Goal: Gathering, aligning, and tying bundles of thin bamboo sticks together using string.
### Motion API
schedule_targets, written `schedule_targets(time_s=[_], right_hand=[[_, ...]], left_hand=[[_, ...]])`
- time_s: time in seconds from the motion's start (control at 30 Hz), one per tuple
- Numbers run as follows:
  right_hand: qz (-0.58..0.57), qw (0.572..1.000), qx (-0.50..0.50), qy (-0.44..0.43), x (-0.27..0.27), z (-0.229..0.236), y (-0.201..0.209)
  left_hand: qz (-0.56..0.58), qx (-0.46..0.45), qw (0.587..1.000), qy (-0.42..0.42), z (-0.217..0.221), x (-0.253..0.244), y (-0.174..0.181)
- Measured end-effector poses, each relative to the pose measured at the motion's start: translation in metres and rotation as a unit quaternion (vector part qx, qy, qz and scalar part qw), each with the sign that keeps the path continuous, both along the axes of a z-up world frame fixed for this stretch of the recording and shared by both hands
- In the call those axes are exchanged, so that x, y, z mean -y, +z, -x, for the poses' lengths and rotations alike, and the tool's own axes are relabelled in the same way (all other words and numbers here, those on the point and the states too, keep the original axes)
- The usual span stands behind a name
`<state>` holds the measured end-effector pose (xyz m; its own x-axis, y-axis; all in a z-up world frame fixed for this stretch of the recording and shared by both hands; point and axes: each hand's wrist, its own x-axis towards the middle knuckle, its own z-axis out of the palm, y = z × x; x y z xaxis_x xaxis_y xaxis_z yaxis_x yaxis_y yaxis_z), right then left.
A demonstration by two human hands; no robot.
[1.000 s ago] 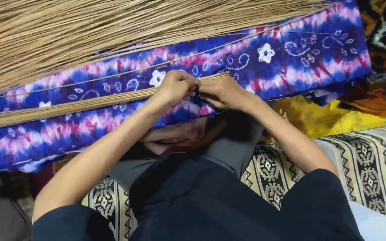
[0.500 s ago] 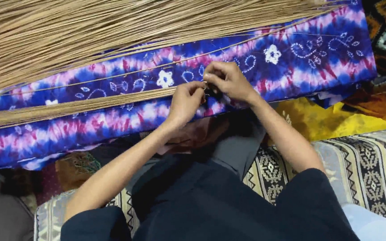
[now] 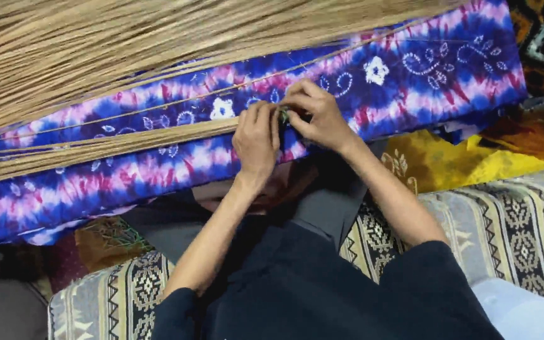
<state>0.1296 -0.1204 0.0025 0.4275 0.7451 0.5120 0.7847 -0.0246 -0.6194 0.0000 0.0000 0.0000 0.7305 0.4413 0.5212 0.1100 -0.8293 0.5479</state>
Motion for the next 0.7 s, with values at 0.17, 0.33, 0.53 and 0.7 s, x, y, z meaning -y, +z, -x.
schedule_targets(time_s=[0.17,0.33,0.53,0.7], right_hand=[[-0.040,0.988,-0.150,0.017,0.005,-0.003,0.007],[-0.046,0.976,-0.201,0.071,0.005,0.001,0.020],[-0.061,0.982,-0.178,0.009,0.002,0.001,0.010],[-0.024,0.998,-0.065,-0.013,-0.008,-0.003,0.003]], left_hand=[[0.037,0.006,0.999,0.018,-0.005,0.003,-0.006],[0.058,-0.007,0.998,0.026,-0.008,0.005,-0.005],[0.077,0.007,0.997,0.029,-0.007,0.005,-0.003],[0.076,0.018,0.996,0.033,-0.005,0.008,0.003]])
